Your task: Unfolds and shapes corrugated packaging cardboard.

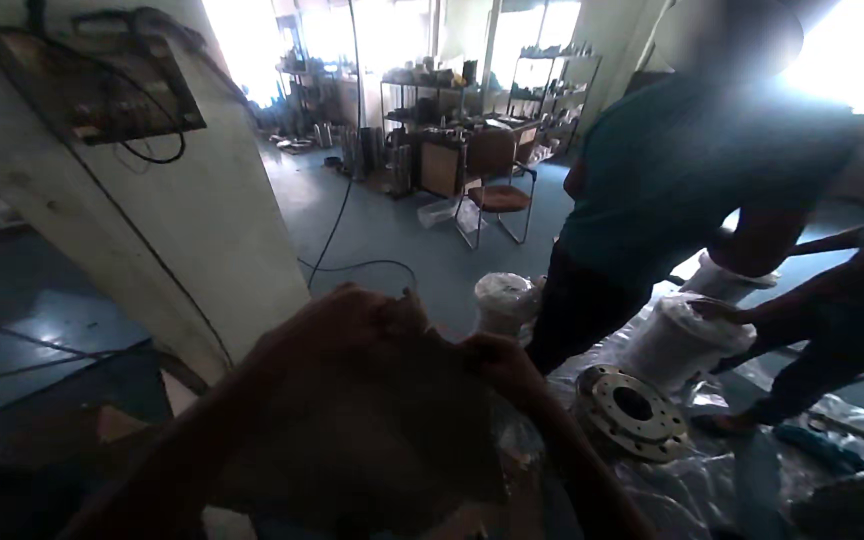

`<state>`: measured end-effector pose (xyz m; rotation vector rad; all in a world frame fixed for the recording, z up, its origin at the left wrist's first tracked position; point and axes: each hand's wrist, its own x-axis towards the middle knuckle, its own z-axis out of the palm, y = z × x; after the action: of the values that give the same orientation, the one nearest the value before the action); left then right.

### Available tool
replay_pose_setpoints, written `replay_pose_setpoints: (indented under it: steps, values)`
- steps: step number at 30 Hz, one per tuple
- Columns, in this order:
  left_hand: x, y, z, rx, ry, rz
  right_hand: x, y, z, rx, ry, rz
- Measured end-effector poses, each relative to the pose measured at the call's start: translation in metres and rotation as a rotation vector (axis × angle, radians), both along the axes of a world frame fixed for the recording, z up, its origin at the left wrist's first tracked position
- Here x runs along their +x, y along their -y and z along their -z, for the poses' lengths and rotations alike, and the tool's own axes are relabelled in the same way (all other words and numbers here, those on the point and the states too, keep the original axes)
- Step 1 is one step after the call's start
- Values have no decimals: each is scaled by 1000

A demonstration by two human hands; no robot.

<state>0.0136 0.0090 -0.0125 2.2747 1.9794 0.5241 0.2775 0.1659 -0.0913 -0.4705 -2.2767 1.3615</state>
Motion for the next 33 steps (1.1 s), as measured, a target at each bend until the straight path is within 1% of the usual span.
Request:
replay_pose_setpoints:
  steps: [1, 3, 4, 5, 7, 8, 10, 12, 13, 14, 15, 16, 17, 19, 22, 25, 29, 31, 33]
  values:
    - [2, 3, 5, -27, 38, -24, 1, 6, 16, -22, 21, 27]
    - [6, 8, 14, -82, 77, -65, 1, 23, 40, -13, 164, 76]
    - [10, 12, 16, -112, 77, -78, -1, 33, 40, -39, 267, 90]
    - [18, 16, 13, -140, 69, -90, -3, 45, 33, -115, 335, 105]
    - [45, 27, -6, -185, 110, -136, -8, 63, 43, -157, 244, 205]
    - [57, 32, -13, -198, 120, -156, -9, 70, 52, -118, 192, 251]
    - [69, 36, -14, -222, 122, -153, -10, 79, 68, -70, 88, 323]
    - [76, 39, -11, -228, 44, -147, -15, 83, 79, -11, 23, 377]
    - [86, 41, -18, -301, 14, -178, -18, 84, 82, -3, 17, 391]
    - [99, 41, -32, -414, 32, -223, -18, 85, 83, -25, 20, 394]
    - [104, 42, -34, -412, 29, -201, -19, 85, 84, -62, 21, 394]
    - [94, 44, -19, -282, 1, -107, -19, 84, 89, -96, 12, 395]
    - [85, 44, -5, -191, 16, -38, -18, 83, 93, -120, -1, 391]
    - [77, 43, 6, -127, 31, 21, -15, 83, 99, -139, -34, 385]
    - [80, 43, 2, -205, 25, -15, -12, 84, 101, -175, -71, 377]
    - [77, 40, 2, -164, -17, 55, -10, 83, 102, -221, -113, 347]
    - [72, 35, 4, -161, -64, 120, -9, 86, 105, -195, -160, 343]
    - [72, 32, 5, -171, -65, 106, -11, 86, 115, -188, -207, 361]
    - [73, 31, 1, -244, -70, 29, -5, 83, 113, -230, -154, 341]
